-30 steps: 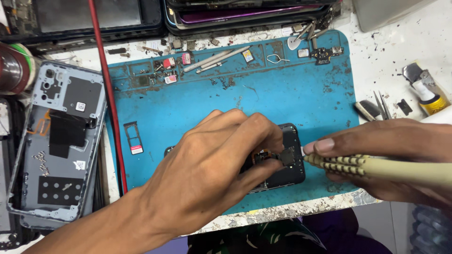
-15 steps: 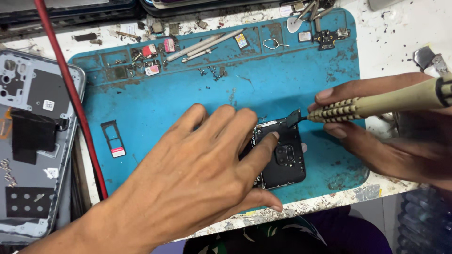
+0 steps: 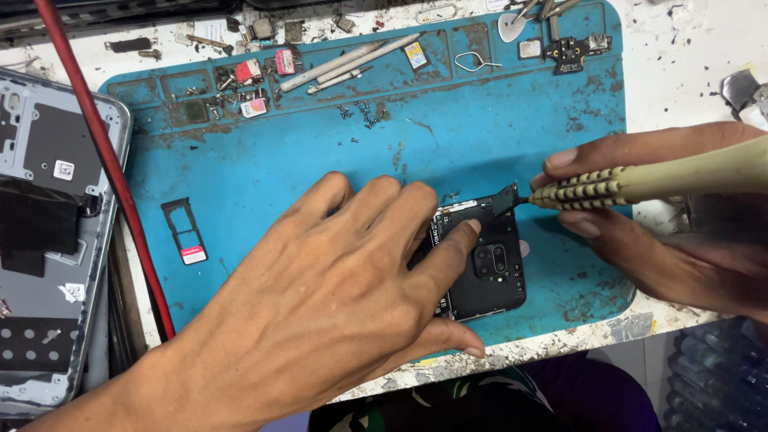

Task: The person pries open the back of a smartphone using a pry tool, working around the battery and camera area, then applies adhesive from a glue tube and presses a small component into place on the phone with their fingers.

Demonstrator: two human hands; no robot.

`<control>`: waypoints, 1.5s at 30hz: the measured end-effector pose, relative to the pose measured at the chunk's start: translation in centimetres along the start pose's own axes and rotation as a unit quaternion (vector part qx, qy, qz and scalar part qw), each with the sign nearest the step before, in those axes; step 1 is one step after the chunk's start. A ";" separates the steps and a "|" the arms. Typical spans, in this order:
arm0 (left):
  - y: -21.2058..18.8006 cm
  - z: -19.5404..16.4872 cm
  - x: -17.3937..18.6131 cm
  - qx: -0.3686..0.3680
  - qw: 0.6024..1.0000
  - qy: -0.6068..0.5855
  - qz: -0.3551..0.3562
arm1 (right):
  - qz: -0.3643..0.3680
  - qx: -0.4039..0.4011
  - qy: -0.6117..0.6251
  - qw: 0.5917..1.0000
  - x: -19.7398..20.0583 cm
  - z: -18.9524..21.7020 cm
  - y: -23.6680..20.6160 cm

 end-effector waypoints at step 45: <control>-4.3 1.5 9.3 0.205 0.920 0.333 -0.026 | -0.069 -0.079 0.000 0.994 -1.1 -5.6 -0.3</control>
Point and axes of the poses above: each hand's wrist, its own y-axis towards the middle knuckle, its own x-axis out of the back of the hand, z = x × y, the point moved 2 cm from there along y, towards the middle knuckle, and after that the axes turned 10 degrees about -x, right-handed, at the moved point
